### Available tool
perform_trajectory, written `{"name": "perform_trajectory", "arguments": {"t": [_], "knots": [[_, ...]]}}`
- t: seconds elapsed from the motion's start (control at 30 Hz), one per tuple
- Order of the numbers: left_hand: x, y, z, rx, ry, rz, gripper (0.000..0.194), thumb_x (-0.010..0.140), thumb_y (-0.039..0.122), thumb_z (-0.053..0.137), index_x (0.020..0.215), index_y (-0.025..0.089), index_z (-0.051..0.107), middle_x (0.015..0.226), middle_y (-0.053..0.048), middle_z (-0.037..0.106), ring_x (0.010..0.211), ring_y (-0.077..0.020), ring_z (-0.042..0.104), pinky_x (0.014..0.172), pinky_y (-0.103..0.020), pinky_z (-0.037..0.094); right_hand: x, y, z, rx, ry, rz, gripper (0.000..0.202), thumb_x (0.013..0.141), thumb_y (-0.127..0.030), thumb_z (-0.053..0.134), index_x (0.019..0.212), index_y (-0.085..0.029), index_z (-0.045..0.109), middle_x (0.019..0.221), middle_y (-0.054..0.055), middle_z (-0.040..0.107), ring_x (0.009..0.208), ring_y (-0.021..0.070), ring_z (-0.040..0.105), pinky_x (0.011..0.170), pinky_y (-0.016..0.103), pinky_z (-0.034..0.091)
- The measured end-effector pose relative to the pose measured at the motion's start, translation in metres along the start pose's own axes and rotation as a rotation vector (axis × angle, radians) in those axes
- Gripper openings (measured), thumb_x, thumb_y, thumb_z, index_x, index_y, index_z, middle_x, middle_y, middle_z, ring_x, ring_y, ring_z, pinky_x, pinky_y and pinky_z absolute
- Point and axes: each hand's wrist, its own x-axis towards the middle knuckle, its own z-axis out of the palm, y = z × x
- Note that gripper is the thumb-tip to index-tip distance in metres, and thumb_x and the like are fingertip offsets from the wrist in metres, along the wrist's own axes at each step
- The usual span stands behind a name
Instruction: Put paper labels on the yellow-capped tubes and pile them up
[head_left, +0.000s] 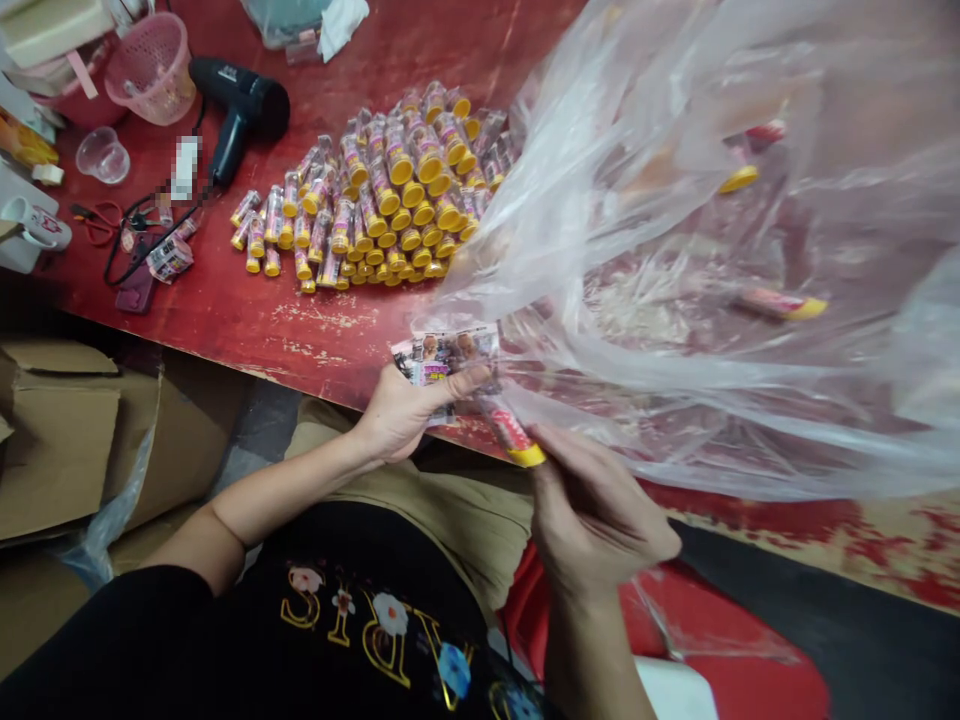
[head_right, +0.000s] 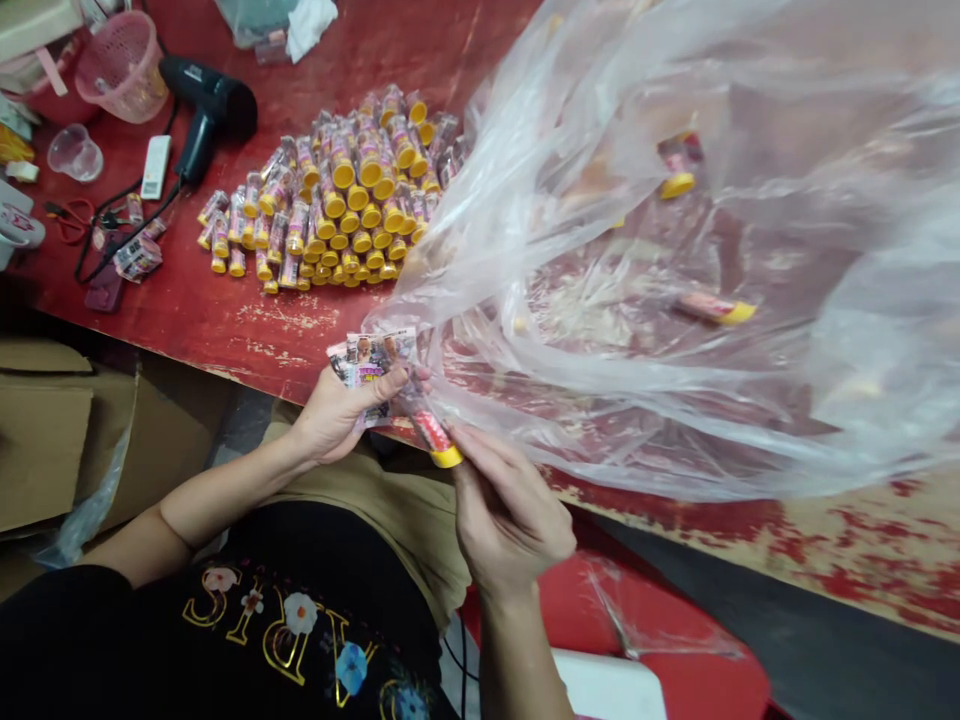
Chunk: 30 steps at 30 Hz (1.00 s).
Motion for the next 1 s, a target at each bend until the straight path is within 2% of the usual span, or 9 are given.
{"name": "perform_trajectory", "arguments": {"t": [0.2,0.33,0.4,0.43,0.53,0.67,0.73,0.87,1.0], "knots": [[0.001,-0.009,-0.003,-0.005,0.061,0.135,0.055,0.053,0.041,0.106,0.092,0.016,0.077,0.093,-0.002,0.080,0.091,-0.0155,0.074,0.103,-0.037,0.057,-0.005,-0.005,0.004,-0.140,0.085,-0.069,0.041,0.083,-0.001,0.080,0.114,-0.027,0.084,0.094,0.003,0.085,0.079,0.0168,0.078,0.072,0.030,0.065],[-0.002,-0.011,-0.002,0.009,0.058,0.060,0.061,0.050,0.042,0.107,0.096,0.016,0.076,0.098,-0.004,0.080,0.099,-0.0206,0.075,0.103,-0.042,0.057,-0.013,-0.011,0.012,0.107,0.155,0.355,0.013,0.088,-0.023,0.084,0.101,-0.023,0.085,0.088,0.003,0.082,0.068,0.0150,0.074,0.065,0.031,0.065],[-0.004,-0.011,-0.001,0.009,0.026,0.002,0.062,0.049,0.041,0.107,0.095,0.015,0.075,0.096,-0.004,0.079,0.096,-0.0209,0.074,0.101,-0.043,0.058,-0.014,-0.012,0.016,0.248,0.168,0.530,0.015,0.089,-0.033,0.084,0.097,-0.021,0.083,0.085,0.002,0.080,0.059,0.0132,0.070,0.060,0.031,0.064],[-0.005,-0.011,-0.001,0.011,0.009,-0.012,0.061,0.048,0.039,0.107,0.093,0.015,0.074,0.094,-0.004,0.079,0.093,-0.0201,0.074,0.100,-0.043,0.059,-0.015,-0.012,0.018,0.248,0.183,0.533,0.016,0.089,-0.034,0.084,0.097,-0.020,0.083,0.084,0.002,0.080,0.060,0.0131,0.069,0.060,0.031,0.064],[-0.007,-0.013,-0.001,0.025,-0.029,-0.012,0.059,0.045,0.034,0.108,0.087,0.014,0.073,0.089,-0.002,0.077,0.086,-0.0168,0.072,0.096,-0.039,0.059,-0.013,-0.011,0.022,0.069,0.226,0.351,0.014,0.088,-0.028,0.084,0.101,-0.020,0.083,0.090,0.004,0.079,0.079,0.0162,0.075,0.076,0.034,0.066],[-0.010,-0.017,0.000,0.016,-0.032,-0.010,0.057,0.054,0.044,0.106,0.093,0.016,0.075,0.093,-0.003,0.079,0.087,-0.0178,0.074,0.093,-0.037,0.060,-0.007,-0.009,0.025,0.078,0.126,0.245,0.041,0.091,-0.024,0.080,0.132,-0.026,0.077,0.126,0.010,0.074,0.109,0.0218,0.076,0.085,0.037,0.068],[-0.012,-0.018,0.001,0.027,-0.008,-0.010,0.058,0.057,0.050,0.103,0.096,0.016,0.076,0.096,-0.005,0.080,0.090,-0.0195,0.075,0.092,-0.038,0.061,-0.003,-0.009,0.027,0.048,0.092,0.200,0.040,0.093,-0.023,0.079,0.132,-0.028,0.078,0.129,0.010,0.074,0.117,0.0242,0.074,0.091,0.041,0.068],[-0.015,-0.021,0.000,0.080,0.017,-0.003,0.059,0.055,0.049,0.105,0.096,0.015,0.077,0.098,-0.006,0.081,0.091,-0.0204,0.076,0.094,-0.039,0.061,0.002,-0.010,0.031,-0.001,0.171,0.162,0.026,0.091,-0.018,0.081,0.115,-0.029,0.085,0.107,0.005,0.079,0.100,0.0196,0.076,0.087,0.038,0.065],[-0.016,-0.024,-0.004,0.089,0.015,0.032,0.056,0.062,0.046,0.102,0.105,0.017,0.079,0.105,-0.005,0.081,0.095,-0.0188,0.076,0.094,-0.035,0.061,0.003,-0.009,0.034,0.008,0.239,0.188,0.023,0.086,-0.018,0.086,0.107,-0.029,0.086,0.100,0.004,0.077,0.093,0.0178,0.074,0.081,0.034,0.062]]}}
